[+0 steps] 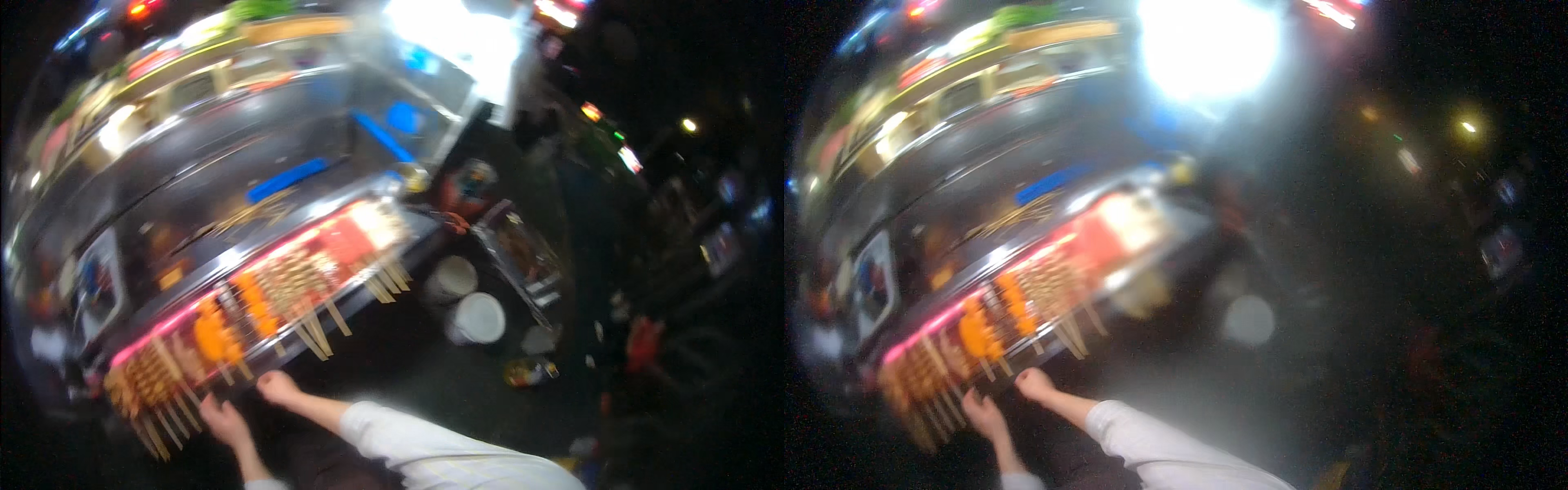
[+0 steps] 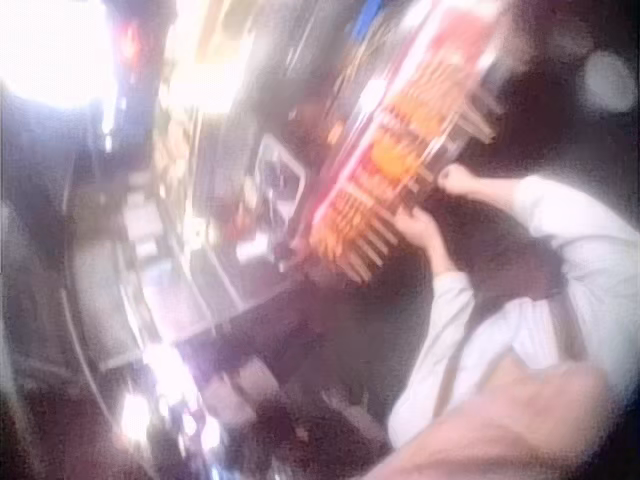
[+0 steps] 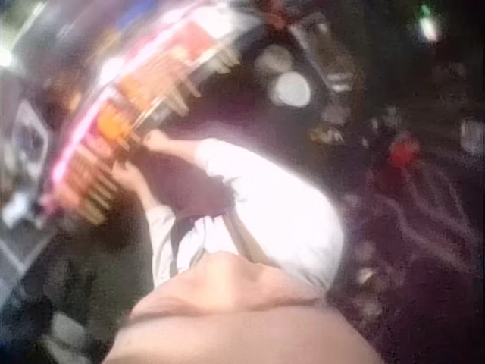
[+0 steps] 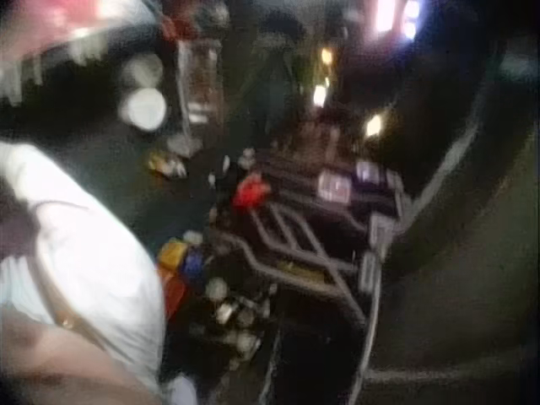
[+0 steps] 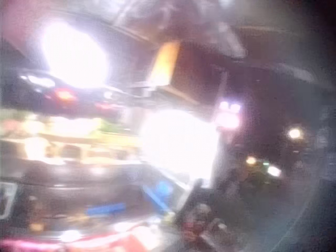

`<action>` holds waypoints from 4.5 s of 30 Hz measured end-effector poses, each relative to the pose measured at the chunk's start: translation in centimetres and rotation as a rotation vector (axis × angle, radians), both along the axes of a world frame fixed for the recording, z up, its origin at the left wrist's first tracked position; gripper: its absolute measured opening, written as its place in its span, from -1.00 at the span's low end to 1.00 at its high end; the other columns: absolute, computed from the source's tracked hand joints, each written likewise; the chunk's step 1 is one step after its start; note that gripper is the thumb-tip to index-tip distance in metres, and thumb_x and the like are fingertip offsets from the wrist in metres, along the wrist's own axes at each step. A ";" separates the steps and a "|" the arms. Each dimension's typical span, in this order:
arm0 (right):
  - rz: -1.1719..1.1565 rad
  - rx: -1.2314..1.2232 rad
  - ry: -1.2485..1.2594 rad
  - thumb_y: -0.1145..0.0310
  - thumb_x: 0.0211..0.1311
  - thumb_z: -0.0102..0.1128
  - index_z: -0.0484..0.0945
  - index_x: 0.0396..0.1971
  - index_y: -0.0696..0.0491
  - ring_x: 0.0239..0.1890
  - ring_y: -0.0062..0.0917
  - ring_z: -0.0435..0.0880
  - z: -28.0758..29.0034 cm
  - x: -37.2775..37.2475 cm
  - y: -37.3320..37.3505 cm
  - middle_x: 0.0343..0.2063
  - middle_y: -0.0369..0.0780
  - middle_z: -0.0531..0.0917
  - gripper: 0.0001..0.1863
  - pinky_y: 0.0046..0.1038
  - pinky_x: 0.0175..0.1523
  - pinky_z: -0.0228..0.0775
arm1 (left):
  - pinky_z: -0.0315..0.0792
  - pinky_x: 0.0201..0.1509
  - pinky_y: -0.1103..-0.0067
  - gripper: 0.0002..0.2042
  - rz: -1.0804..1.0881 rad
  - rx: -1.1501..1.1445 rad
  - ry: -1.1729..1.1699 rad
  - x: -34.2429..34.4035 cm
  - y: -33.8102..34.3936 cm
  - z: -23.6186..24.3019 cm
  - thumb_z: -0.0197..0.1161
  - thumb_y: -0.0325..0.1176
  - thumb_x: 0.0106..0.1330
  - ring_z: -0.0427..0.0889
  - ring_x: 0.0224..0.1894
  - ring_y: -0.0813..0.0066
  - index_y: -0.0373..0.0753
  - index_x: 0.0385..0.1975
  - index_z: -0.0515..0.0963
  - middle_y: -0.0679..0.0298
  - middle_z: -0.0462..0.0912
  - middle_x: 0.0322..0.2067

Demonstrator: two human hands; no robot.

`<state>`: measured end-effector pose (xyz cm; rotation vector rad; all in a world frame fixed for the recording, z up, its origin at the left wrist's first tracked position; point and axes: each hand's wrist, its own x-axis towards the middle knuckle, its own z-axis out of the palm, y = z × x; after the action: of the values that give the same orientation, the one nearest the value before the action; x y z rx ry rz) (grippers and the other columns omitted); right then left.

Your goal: The person grills various skewered items on a street food cart, including meat, vegetables, and processed snacks. They repeatedly turn the skewers, brush them with oil, and rearrange them on the grill to ensure even cooking.

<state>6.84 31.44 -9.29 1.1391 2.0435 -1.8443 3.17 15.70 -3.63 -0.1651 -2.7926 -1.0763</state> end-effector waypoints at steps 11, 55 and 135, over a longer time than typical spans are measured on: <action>-0.198 -0.436 0.045 0.33 0.25 0.10 0.53 -0.11 0.04 -0.40 -0.69 0.58 3.9 15.0 12.9 -0.34 -0.32 0.64 -0.76 -0.61 -0.37 0.47 | 0.29 -0.56 0.68 -0.85 0.102 0.337 -0.782 -3.9 -3.6 -3.1 0.19 -0.38 0.19 0.42 -0.63 0.60 -0.33 -0.35 0.54 0.23 0.55 -0.52; -1.136 -0.354 -0.254 0.39 0.22 0.15 0.50 -0.11 0.18 -0.39 -0.49 0.66 -8.2 70.1 55.8 -0.32 -0.14 0.67 -0.72 -0.47 -0.36 0.55 | 0.29 -0.51 0.73 -0.78 -0.939 0.337 -1.490 43.0 93.2 -3.5 -0.01 -0.28 0.41 0.43 -0.54 0.66 -0.18 -0.09 0.49 0.44 0.59 -0.44; -0.581 -0.652 0.240 0.25 0.38 -0.11 0.42 -0.29 0.06 -0.69 -0.65 0.26 0.6 15.5 48.5 -0.66 -0.36 0.36 -0.79 -0.59 -0.62 0.10 | 0.53 -0.35 0.28 -0.72 0.048 -0.234 -0.448 14.6 47.2 -2.0 -0.01 -0.43 0.28 0.64 -0.38 0.00 -0.38 -0.06 0.22 -0.02 0.55 -0.40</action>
<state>22.35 79.91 -8.67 1.4287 1.0551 -2.7344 17.81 62.91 -5.58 0.1376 -3.2975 -0.8596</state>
